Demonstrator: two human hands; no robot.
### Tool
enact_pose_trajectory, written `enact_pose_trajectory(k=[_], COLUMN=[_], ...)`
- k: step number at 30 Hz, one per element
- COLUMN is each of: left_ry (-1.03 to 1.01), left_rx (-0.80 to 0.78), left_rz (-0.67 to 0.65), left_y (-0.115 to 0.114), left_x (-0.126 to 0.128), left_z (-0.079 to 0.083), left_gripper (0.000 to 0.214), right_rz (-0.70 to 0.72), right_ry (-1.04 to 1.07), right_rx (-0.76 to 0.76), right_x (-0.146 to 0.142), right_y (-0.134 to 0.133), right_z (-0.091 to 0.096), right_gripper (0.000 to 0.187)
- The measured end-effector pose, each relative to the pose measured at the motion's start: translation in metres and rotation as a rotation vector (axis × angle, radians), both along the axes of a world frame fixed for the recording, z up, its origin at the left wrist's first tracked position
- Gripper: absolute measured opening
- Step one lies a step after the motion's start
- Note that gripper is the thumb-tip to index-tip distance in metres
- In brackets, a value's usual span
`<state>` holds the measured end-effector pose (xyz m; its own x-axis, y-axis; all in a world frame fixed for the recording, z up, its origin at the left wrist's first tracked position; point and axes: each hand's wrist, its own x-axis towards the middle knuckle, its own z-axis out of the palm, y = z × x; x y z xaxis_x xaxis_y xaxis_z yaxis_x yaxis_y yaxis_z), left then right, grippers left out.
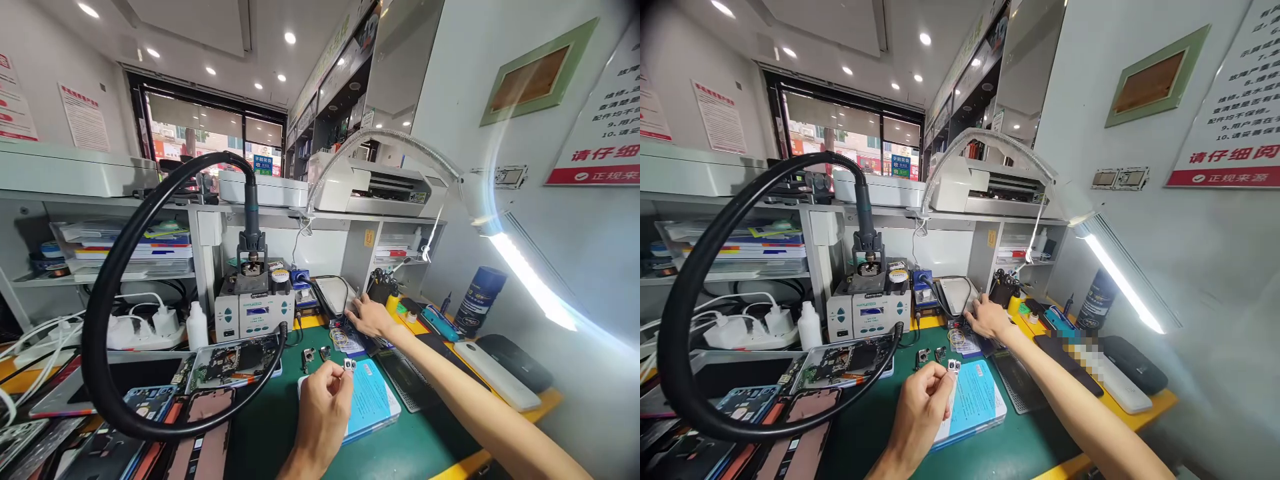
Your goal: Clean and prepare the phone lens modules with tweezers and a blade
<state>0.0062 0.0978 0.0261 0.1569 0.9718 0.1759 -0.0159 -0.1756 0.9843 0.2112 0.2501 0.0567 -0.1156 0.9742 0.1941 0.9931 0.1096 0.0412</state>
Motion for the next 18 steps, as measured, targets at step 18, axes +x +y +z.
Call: enact_pose_trajectory(k=[18], left_ry=[0.026], left_rx=[-0.034], left_rz=[-0.029], left_y=[-0.005], left_x=[0.0], left_z=[0.003], left_gripper=[0.035], right_rz=[-0.33], right_ry=[0.305], right_rx=[-0.238], right_x=[0.115], right_y=[-0.03], right_z=[0.044], right_gripper=[0.036])
